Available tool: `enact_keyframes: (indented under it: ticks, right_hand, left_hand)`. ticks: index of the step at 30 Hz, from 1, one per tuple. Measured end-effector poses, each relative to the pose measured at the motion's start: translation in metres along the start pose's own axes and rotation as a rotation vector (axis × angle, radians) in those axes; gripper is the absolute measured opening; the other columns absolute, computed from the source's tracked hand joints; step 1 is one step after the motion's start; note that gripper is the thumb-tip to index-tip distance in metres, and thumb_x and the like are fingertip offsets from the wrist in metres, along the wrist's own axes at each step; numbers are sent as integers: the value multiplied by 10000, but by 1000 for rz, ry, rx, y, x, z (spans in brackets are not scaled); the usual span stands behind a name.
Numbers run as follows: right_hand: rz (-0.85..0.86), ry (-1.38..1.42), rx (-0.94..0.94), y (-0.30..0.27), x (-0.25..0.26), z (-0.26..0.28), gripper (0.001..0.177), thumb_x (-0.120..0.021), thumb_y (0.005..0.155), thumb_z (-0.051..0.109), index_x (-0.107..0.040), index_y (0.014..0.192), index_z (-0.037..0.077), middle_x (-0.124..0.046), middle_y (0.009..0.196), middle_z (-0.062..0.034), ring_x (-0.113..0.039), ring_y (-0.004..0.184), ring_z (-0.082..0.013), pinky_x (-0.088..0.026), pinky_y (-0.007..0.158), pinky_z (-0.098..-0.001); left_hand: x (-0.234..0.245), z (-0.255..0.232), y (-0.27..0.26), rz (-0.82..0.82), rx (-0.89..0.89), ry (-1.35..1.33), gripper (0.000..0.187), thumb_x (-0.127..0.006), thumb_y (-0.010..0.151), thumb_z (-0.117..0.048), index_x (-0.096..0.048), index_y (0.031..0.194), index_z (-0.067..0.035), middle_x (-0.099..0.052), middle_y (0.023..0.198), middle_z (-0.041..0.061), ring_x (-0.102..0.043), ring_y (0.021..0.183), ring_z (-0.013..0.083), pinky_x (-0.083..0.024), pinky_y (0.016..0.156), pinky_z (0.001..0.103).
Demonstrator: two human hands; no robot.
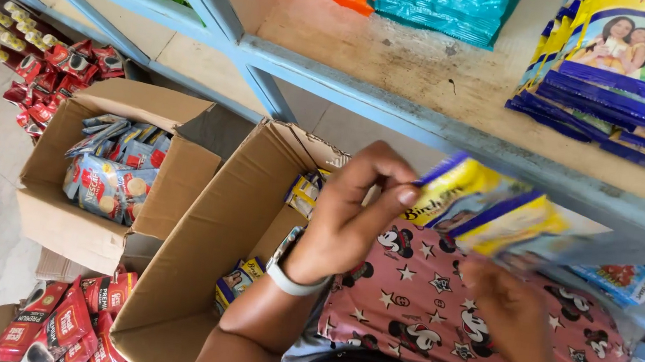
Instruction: The person sits on the floor and repeatedly picks up yellow and blue packets from a cardboard box. They place the packets onto a light blue metal shelf, stacking them neatly next to other similar packets.
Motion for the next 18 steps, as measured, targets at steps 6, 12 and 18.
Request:
enact_keyframes:
  ticks: [6,12,18]
  right_hand:
    - [-249,222,206,-2,44,89,175,-736,1051,74,-675,1193,-7,-712,1129,-82,-700,1052,-121,-585,976,-265]
    - [-187,136,387,14,27,168,105,-737,1039,27,-689,1071,-60,-721,1087,-152,-694,954,-151,-548,768,-234]
    - [-380,357,539,-2,46,158,167,-786,1128,49,-674,1057,-52,-712,980,-136,-618,801,-111,-477,734,-202]
  left_hand:
    - [-70,-58,7,293,-539,788,121,-731,963,-93,-650,1053,-94,-562,948,78,-540,881,301,-472,796,378]
    - [-88,-51,6,370,-489,742,173,-771,943,-135,-681,1089,-114,-603,958,58,-603,925,276,-506,813,373]
    - [-74,-43,11,279,-290,455,239,-830,884,-126,-729,1095,-76,-649,943,45,-653,844,188,-522,689,286]
Point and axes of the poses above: each hand's wrist, its own y-axis towards the middle knuckle, its own x-axis out of the back of the hand, z = x × y, the point moved 9 cm from there along y, towards the middle knuckle
